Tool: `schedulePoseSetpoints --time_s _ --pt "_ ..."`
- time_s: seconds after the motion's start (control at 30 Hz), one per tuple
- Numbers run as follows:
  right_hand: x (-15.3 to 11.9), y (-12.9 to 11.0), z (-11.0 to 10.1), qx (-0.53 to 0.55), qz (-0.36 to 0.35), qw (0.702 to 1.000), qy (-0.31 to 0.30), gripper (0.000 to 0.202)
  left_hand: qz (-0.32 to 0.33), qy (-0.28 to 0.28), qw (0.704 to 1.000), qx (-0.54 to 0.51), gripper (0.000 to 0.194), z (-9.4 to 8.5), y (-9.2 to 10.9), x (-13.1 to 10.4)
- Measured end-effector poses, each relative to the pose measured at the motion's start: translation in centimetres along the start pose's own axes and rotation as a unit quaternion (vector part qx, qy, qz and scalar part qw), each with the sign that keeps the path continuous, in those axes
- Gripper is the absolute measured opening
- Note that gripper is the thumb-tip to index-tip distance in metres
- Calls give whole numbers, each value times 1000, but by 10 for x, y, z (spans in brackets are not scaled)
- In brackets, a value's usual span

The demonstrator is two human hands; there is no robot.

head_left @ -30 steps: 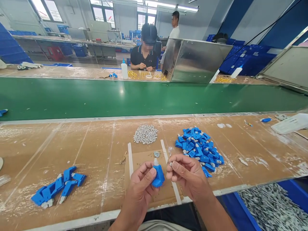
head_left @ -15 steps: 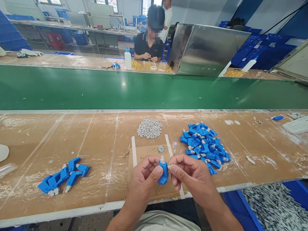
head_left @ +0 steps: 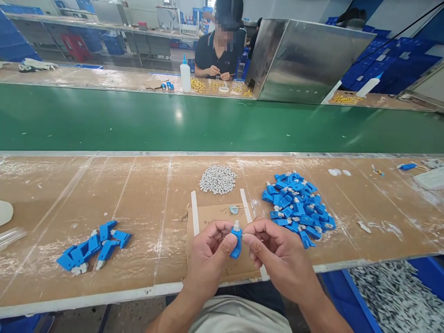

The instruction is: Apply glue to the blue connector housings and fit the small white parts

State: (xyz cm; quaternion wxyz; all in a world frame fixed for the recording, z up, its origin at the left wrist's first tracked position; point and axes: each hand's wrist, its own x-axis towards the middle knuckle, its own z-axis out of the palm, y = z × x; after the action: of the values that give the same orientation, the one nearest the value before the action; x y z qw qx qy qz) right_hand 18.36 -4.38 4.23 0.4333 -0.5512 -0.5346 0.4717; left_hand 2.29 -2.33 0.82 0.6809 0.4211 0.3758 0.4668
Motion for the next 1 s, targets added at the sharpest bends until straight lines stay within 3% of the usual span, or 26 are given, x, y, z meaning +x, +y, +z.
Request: schedulePoseSetpoints --time_s 0.13,0.27,0.5,0.73,1.0 --pt "5 2 -3 55 33 998 -3 22 22 -21 999 27 24 2 5 0" --pt "7 8 -7 152 66 986 -34 25 4 -63 998 14 24 1 12 2" --pt "0 10 -11 151 41 988 4 17 -4 -102 994 27 21 5 20 5" --pt "7 16 -18 286 75 955 -27 26 -5 -148 989 23 21 11 27 7" --pt "10 25 -21 333 107 934 -80 28 -34 -158 987 18 23 16 33 15"
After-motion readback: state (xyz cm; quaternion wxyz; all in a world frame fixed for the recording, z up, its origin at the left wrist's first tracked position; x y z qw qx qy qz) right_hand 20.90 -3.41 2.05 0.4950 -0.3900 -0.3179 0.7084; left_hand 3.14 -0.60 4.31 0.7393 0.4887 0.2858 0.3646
